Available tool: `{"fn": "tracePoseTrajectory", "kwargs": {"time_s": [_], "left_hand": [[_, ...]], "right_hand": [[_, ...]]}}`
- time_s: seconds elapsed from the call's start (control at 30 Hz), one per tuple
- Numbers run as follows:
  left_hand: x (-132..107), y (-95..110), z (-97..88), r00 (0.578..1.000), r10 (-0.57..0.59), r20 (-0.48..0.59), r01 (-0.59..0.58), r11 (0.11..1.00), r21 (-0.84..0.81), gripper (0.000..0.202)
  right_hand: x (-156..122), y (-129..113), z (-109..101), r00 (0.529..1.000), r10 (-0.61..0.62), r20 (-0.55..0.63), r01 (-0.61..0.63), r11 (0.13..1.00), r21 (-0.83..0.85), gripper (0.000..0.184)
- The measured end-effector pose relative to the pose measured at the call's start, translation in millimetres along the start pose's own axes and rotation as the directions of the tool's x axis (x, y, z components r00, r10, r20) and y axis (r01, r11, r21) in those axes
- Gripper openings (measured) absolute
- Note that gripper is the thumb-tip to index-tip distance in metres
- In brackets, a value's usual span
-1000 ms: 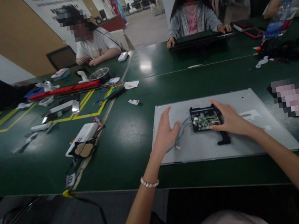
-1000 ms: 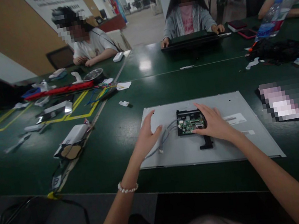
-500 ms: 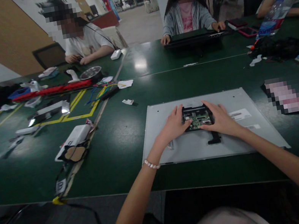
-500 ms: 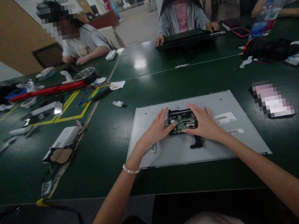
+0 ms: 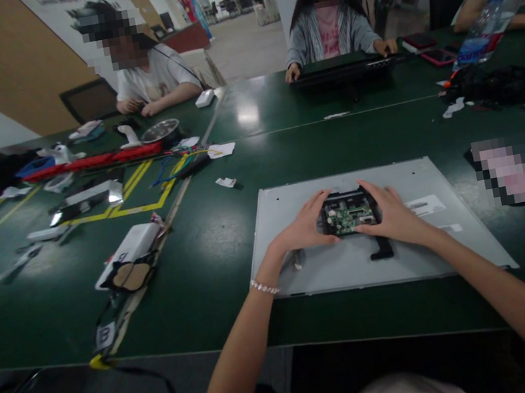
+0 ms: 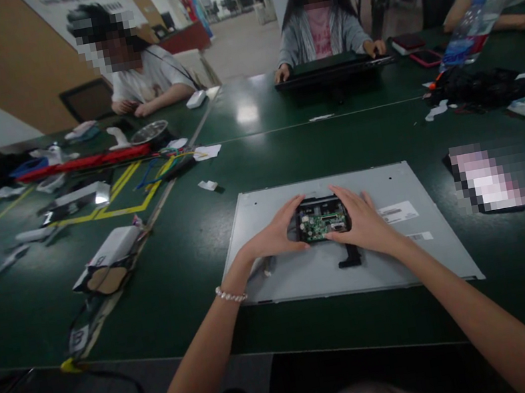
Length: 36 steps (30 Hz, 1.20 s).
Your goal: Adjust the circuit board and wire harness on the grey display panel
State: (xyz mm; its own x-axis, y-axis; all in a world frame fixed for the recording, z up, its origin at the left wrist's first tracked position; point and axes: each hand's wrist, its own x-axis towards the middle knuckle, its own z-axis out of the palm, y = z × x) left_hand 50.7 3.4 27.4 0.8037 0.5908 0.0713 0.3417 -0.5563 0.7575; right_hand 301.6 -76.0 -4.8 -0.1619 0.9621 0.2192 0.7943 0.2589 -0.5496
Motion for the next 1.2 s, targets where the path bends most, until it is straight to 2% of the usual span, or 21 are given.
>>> {"fn": "tracePoseTrajectory", "kwargs": {"time_s": [0.17, 0.33, 0.4, 0.47, 0.5, 0.53, 0.6, 0.63, 0.7, 0.77, 0.83, 0.9, 1.0, 1.2], "left_hand": [[1, 4, 4.5, 0.999, 0.004, -0.037, -0.003, 1.0, 0.027, 0.107], [-1, 8, 7.7, 1.0, -0.026, -0.013, 0.027, 0.998, 0.056, 0.111], [-2, 6, 0.9, 0.999, -0.038, -0.01, 0.039, 0.997, 0.064, 0.108], [-2, -2, -15.5, 0.994, -0.048, -0.101, 0.058, 0.993, 0.101, 0.092], [-2, -9, -27.7, 0.98, -0.061, -0.189, 0.088, 0.986, 0.139, 0.08], [-2, -17, -42.0, 0.948, -0.078, -0.309, 0.139, 0.973, 0.184, 0.068], [-4, -39, -74.5, 0.836, -0.151, -0.528, 0.328, 0.909, 0.258, 0.052], [-6, -51, -90.9, 0.773, -0.192, -0.604, 0.432, 0.858, 0.28, 0.05], [-11, -74, -119.7, 0.689, -0.255, -0.679, 0.584, 0.75, 0.311, 0.054], [-18, -92, -139.3, 0.669, -0.293, -0.683, 0.654, 0.668, 0.354, 0.057], [-23, -104, -148.8, 0.678, -0.338, -0.652, 0.687, 0.607, 0.4, 0.053], [-23, -112, -151.0, 0.677, -0.386, -0.627, 0.714, 0.551, 0.432, 0.043], [-19, -120, -148.9, 0.648, -0.427, -0.63, 0.752, 0.488, 0.443, 0.03], [-14, -125, -148.4, 0.6, -0.436, -0.671, 0.796, 0.404, 0.45, 0.038]], "right_hand": [[-3, 1, -4, 1.0, -0.018, -0.012, 0.019, 1.0, 0.014, 0.095], [-9, 5, -7, 0.999, -0.044, 0.015, 0.044, 0.999, 0.011, 0.094], [-11, 8, -6, 0.999, -0.034, 0.017, 0.034, 0.999, 0.009, 0.091], [-11, 11, -5, 1.0, -0.02, 0.012, 0.02, 1.0, 0.021, 0.085], [-11, 12, -5, 1.0, -0.014, 0.005, 0.014, 0.999, 0.031, 0.082], [-11, 13, -4, 1.0, -0.011, -0.002, 0.011, 0.999, 0.042, 0.08], [-11, 15, -3, 1.0, -0.018, -0.014, 0.018, 0.998, 0.058, 0.076], [-11, 16, -2, 0.999, -0.025, -0.02, 0.027, 0.998, 0.063, 0.075], [-10, 18, -1, 0.999, -0.042, -0.032, 0.044, 0.997, 0.069, 0.075], [-10, 18, 0, 0.998, -0.048, -0.042, 0.051, 0.996, 0.074, 0.074], [-10, 19, 2, 0.998, -0.048, -0.045, 0.051, 0.996, 0.078, 0.074], [-10, 18, 3, 0.998, -0.043, -0.046, 0.047, 0.996, 0.081, 0.074], [-10, 18, 4, 0.998, -0.031, -0.051, 0.035, 0.995, 0.088, 0.072], [-9, 17, 5, 0.995, -0.041, -0.093, 0.052, 0.992, 0.114, 0.067]]}}
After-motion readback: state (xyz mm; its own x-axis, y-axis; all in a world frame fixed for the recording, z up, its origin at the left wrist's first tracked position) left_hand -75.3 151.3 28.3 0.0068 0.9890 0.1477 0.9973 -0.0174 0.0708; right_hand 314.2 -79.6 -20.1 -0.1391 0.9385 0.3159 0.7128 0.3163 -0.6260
